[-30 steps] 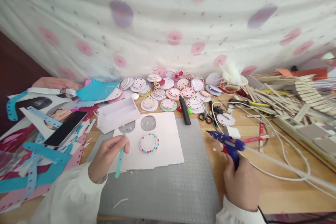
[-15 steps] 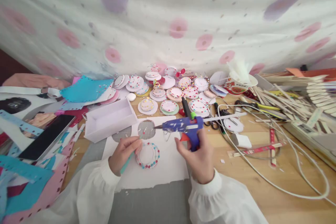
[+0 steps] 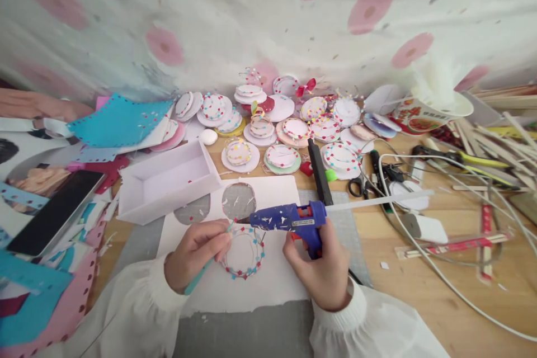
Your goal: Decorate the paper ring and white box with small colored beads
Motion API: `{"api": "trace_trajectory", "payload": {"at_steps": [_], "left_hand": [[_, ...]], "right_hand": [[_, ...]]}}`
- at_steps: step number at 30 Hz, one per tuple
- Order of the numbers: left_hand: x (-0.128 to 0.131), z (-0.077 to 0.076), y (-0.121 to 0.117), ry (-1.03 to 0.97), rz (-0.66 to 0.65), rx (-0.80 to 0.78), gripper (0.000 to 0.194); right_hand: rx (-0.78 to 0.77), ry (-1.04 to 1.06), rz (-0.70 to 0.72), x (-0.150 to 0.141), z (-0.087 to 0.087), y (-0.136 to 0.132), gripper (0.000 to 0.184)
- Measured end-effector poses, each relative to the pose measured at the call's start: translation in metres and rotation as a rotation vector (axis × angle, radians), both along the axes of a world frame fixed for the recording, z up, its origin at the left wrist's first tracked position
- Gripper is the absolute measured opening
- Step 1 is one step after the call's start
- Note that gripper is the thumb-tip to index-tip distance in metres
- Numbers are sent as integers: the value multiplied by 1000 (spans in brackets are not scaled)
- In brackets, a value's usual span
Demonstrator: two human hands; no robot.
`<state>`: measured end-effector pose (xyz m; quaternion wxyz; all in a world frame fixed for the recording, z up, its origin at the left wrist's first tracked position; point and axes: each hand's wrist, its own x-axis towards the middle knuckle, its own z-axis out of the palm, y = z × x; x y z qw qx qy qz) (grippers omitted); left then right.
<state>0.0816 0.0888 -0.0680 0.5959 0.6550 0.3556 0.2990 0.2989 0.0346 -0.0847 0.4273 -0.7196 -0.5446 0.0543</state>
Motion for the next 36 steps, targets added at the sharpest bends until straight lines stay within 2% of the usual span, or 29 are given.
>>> {"api": "trace_trajectory", "payload": {"at_steps": [23, 36], "left_hand": [[2, 1, -1, 19, 13, 23, 45], [2, 4, 0, 45, 19, 23, 47]], "right_hand": [[-21, -29, -21, 0, -1, -2, 20], [-16, -33, 20, 1, 1, -3, 16]]}}
